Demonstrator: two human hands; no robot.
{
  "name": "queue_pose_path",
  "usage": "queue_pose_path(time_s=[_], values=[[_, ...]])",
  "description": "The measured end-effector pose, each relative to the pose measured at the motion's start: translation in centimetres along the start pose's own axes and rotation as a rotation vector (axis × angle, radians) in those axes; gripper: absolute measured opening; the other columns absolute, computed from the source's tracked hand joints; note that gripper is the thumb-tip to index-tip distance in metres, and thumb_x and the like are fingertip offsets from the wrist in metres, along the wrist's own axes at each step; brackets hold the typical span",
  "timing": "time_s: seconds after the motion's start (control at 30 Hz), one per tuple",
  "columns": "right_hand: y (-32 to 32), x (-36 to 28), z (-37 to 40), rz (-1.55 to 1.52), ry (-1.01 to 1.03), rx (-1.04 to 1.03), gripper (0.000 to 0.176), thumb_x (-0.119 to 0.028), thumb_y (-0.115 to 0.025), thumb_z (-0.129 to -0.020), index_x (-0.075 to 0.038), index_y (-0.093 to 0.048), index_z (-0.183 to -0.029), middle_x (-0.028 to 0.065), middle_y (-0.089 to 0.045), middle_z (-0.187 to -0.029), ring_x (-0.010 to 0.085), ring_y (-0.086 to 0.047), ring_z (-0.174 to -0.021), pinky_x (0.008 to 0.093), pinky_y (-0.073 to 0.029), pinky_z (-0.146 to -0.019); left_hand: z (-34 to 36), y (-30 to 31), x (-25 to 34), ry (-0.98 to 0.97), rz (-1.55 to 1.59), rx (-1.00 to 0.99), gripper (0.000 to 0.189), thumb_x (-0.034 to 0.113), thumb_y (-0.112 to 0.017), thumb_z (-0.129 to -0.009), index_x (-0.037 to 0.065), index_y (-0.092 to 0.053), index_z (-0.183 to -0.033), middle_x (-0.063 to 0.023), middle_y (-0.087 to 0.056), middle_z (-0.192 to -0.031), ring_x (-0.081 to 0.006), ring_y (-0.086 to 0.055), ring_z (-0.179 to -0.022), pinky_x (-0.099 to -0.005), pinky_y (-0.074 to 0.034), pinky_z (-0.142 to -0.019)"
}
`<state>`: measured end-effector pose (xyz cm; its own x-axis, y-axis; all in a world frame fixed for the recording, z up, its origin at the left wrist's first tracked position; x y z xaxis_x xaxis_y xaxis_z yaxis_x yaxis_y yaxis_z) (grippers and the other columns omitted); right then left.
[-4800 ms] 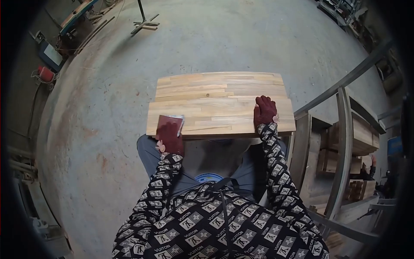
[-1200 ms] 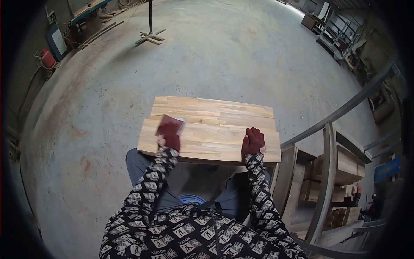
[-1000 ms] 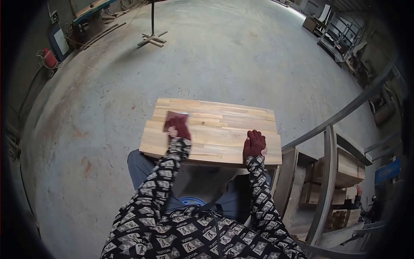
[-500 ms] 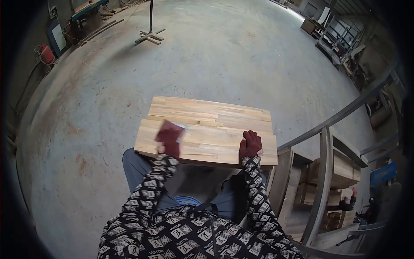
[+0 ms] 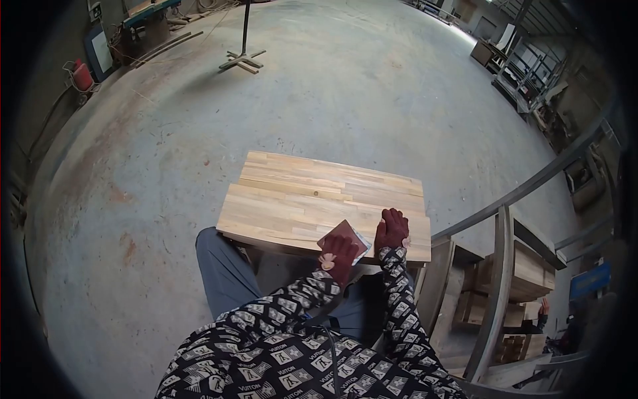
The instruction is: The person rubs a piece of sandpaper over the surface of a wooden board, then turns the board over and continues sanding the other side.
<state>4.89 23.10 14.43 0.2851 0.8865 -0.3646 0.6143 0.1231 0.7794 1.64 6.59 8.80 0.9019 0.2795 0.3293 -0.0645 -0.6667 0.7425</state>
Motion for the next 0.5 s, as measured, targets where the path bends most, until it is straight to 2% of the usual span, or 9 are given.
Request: queue_pose_path(time_s=[0.07, 0.23, 0.27, 0.3, 0.33, 0.4, 0.43, 0.47, 0.5], values=[[0.0, -0.2, 0.1, 0.002, 0.014, 0.010, 0.026, -0.005, -0.061, -0.079, -0.004, -0.062, -0.105, 0.0168, -0.062, -0.102, 0.0382, -0.057, -0.099, 0.0473, -0.045, -0.087, 0.3, 1.3, -1.6, 0.010, 0.028, 0.008, 0.027, 0.020, -0.062, -0.083, 0.008, -0.061, -0.108, -0.0129, -0.059, -0.100, -0.0351, -0.057, -0.096, -0.0464, -0.045, -0.086], [0.2, -0.2, 0.1, 0.010, 0.023, 0.051, 0.025, -0.007, -0.061, -0.080, -0.004, -0.062, -0.105, 0.0163, -0.062, -0.102, 0.0382, -0.057, -0.100, 0.0476, -0.044, -0.088, 1.8, 8.3, -13.8, 0.152, -0.267, 0.011, 0.026, 0.019, -0.062, -0.084, 0.008, -0.062, -0.107, -0.0130, -0.060, -0.096, -0.0351, -0.058, -0.091, -0.0457, -0.046, -0.084], [0.3, -0.1, 0.1, 0.005, 0.013, 0.054, 0.025, -0.007, -0.061, -0.080, -0.004, -0.062, -0.105, 0.0163, -0.062, -0.102, 0.0382, -0.057, -0.100, 0.0476, -0.044, -0.088, 1.7, 9.8, -16.1, 0.220, -0.362, -0.035, 0.025, 0.019, -0.062, -0.084, 0.008, -0.062, -0.107, -0.0131, -0.060, -0.096, -0.0351, -0.058, -0.090, -0.0456, -0.046, -0.083], [0.3, -0.1, 0.0, 0.006, -0.005, 0.032, 0.024, -0.007, -0.060, -0.081, -0.004, -0.061, -0.104, 0.0161, -0.061, -0.101, 0.0382, -0.057, -0.100, 0.0479, -0.044, -0.088, 1.8, 9.7, -19.1, 0.399, -0.492, -0.231, 0.023, 0.018, -0.063, -0.082, 0.010, -0.061, -0.104, -0.0123, -0.058, -0.096, -0.0332, -0.057, -0.091, -0.0444, -0.045, -0.083], [0.2, -0.1, 0.0, 0.005, -0.021, 0.009, 0.023, -0.007, -0.060, -0.081, -0.004, -0.061, -0.104, 0.0159, -0.061, -0.101, 0.0382, -0.057, -0.100, 0.0481, -0.044, -0.087, 1.2, 12.9, -17.6, 0.305, -0.483, -0.032, 0.022, 0.017, -0.061, -0.081, 0.011, -0.060, -0.102, -0.0108, -0.057, -0.096, -0.0313, -0.056, -0.094, -0.0440, -0.044, -0.086], [0.1, 0.0, 0.2, 0.003, -0.005, 0.046, 0.021, -0.007, -0.060, -0.082, -0.004, -0.061, -0.103, 0.0156, -0.061, -0.100, 0.0381, -0.057, -0.099, 0.0482, -0.044, -0.086, 3.0, 9.6, -20.4, 0.365, -0.630, 0.135, 0.022, 0.017, -0.060, -0.080, 0.013, -0.060, -0.102, -0.0094, -0.056, -0.099, -0.0309, -0.054, -0.098, -0.0449, -0.043, -0.089], [0.0, 0.2, 0.3, 0.013, 0.003, 0.064, 0.021, -0.007, -0.060, -0.082, -0.004, -0.061, -0.103, 0.0157, -0.061, -0.100, 0.0381, -0.057, -0.099, 0.0481, -0.044, -0.086, 2.4, 8.3, -19.5, 0.442, -0.701, 0.063, 0.023, 0.018, -0.060, -0.080, 0.014, -0.059, -0.102, -0.0095, -0.056, -0.102, -0.0316, -0.054, -0.102, -0.0464, -0.043, -0.093], [0.1, 0.2, 0.3, 0.025, 0.013, 0.082, 0.021, -0.007, -0.060, -0.082, -0.004, -0.061, -0.103, 0.0158, -0.061, -0.100, 0.0382, -0.057, -0.099, 0.0480, -0.044, -0.086, 2.4, 7.2, -17.3, 0.372, -0.622, 0.147, 0.025, 0.017, -0.059, -0.080, 0.014, -0.059, -0.105, -0.0110, -0.056, -0.105, -0.0331, -0.054, -0.105, -0.0480, -0.043, -0.098], [0.3, -0.1, 0.1, 0.014, 0.010, 0.063, 0.021, -0.007, -0.060, -0.082, -0.004, -0.062, -0.103, 0.0160, -0.062, -0.101, 0.0381, -0.058, -0.099, 0.0478, -0.044, -0.087, 2.3, 3.3, -16.9, 0.568, -0.569, -0.453, 0.052, 0.019, -0.051, -0.092, 0.009, -0.051, -0.143, -0.0149, -0.056, -0.143, -0.0340, -0.049, -0.136, -0.0479, -0.038, -0.113]])
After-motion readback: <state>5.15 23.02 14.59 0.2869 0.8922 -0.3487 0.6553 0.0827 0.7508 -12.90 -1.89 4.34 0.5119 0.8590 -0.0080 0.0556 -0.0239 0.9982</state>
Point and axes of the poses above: each hand's wrist, its own z-axis away from the middle knuckle, its own y-axis out of the back of the hand, x = y × z, the point moved 8 cm from there along -z, towards the middle knuckle
